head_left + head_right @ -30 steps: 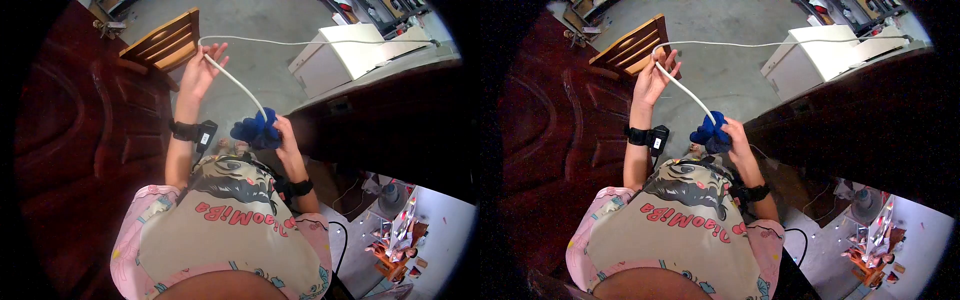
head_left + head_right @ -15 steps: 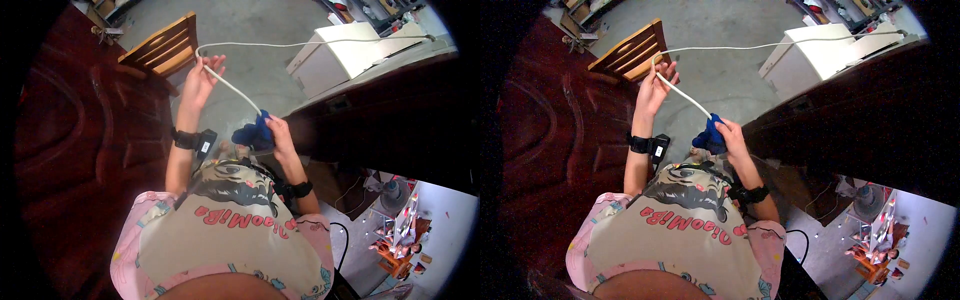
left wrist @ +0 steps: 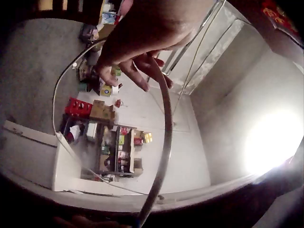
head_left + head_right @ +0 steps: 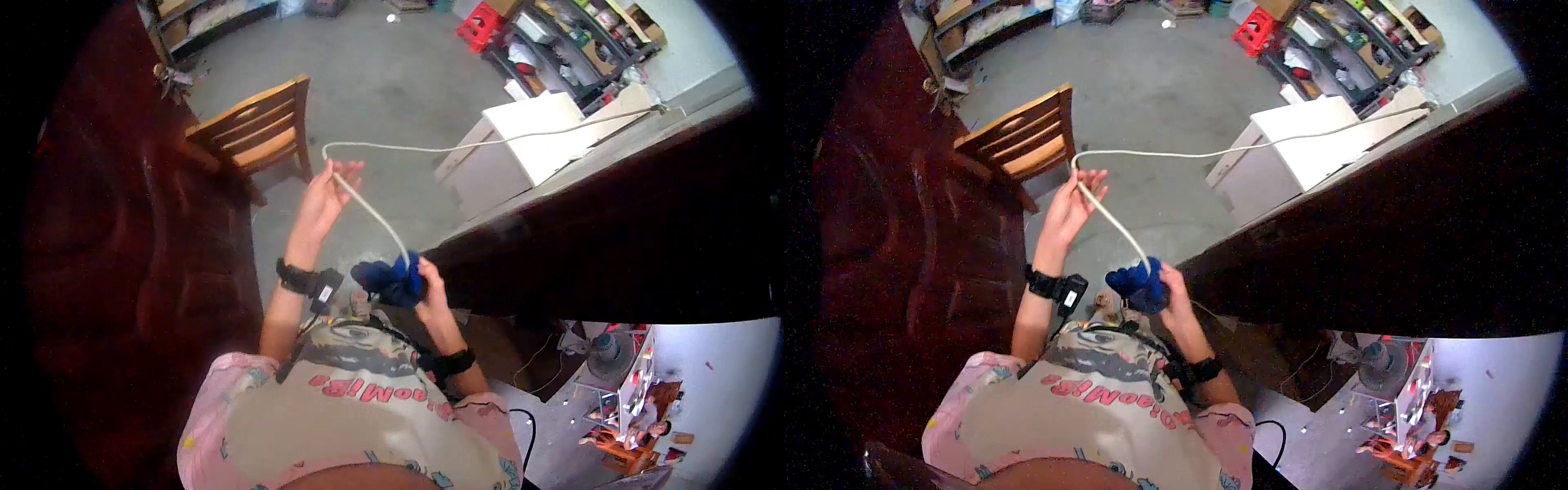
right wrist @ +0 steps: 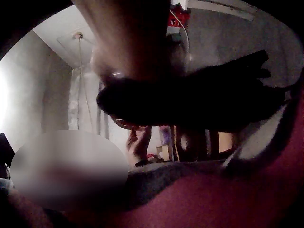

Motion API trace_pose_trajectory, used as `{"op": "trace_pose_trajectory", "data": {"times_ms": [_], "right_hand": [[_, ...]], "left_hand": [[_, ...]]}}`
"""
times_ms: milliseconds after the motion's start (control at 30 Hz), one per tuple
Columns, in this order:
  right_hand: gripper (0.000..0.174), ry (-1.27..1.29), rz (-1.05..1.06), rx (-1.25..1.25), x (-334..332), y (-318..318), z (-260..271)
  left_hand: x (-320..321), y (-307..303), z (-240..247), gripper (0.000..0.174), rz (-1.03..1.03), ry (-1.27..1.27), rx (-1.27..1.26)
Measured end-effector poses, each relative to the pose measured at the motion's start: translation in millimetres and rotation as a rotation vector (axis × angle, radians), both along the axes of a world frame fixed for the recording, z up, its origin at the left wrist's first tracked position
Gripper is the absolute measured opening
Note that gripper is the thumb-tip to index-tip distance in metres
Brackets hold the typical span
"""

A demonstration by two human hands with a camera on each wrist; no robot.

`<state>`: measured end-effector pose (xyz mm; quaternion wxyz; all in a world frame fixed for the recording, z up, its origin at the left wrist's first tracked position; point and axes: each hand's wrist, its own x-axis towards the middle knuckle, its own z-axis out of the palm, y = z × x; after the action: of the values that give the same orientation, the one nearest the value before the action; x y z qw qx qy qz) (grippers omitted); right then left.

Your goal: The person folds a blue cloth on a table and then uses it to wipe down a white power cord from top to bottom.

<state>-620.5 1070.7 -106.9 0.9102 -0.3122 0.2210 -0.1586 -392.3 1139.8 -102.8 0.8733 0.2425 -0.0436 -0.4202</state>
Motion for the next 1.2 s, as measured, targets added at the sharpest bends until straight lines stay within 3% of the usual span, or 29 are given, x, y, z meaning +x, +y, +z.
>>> {"op": "trace_pose_trajectory", "data": {"times_ms": [100,167,433,633,700,767,900,967,1100,1200], "right_hand": [[0.023,0.033,0.046,-0.049,5.7,3.6,15.4],[0.021,0.08,0.155,-0.325,7.2,2.2,3.7],[0.029,0.18,0.074,-0.547,13.6,-9.0,-11.1],[0.035,0.256,0.015,-0.39,17.3,-2.7,-6.3],[0.037,0.189,0.037,-0.197,16.3,0.2,3.1],[0.038,0.28,0.0,-0.066,19.1,6.4,29.6],[0.05,0.167,-0.019,0.025,12.1,-3.1,16.9],[0.054,-0.1,0.181,0.115,3.5,-12.6,5.6],[0.048,0.074,-0.006,-0.073,-0.4,-4.8,-2.7],[0.033,0.165,0.087,-0.265,6.0,-6.2,1.3]], "left_hand": [[-5.2,6.0,-4.2,0.023,-0.004,-0.016,-0.046],[-7.0,9.9,-7.1,0.023,0.034,0.008,-0.008],[-3.1,16.1,-16.0,0.022,0.046,0.06,-0.069],[-2.1,14.0,-23.5,0.02,0.06,0.182,-0.045],[-0.8,15.3,-28.0,0.019,0.025,0.15,-0.053],[2.5,7.5,-27.1,0.019,-0.008,0.104,-0.108],[7.8,4.3,-30.2,0.019,-0.001,0.146,-0.084],[10.4,6.4,-28.5,0.019,0.031,0.16,-0.193],[14.6,10.4,-23.7,0.019,0.06,0.1,-0.212],[18.0,11.9,-23.0,0.019,0.048,0.07,-0.214]]}}
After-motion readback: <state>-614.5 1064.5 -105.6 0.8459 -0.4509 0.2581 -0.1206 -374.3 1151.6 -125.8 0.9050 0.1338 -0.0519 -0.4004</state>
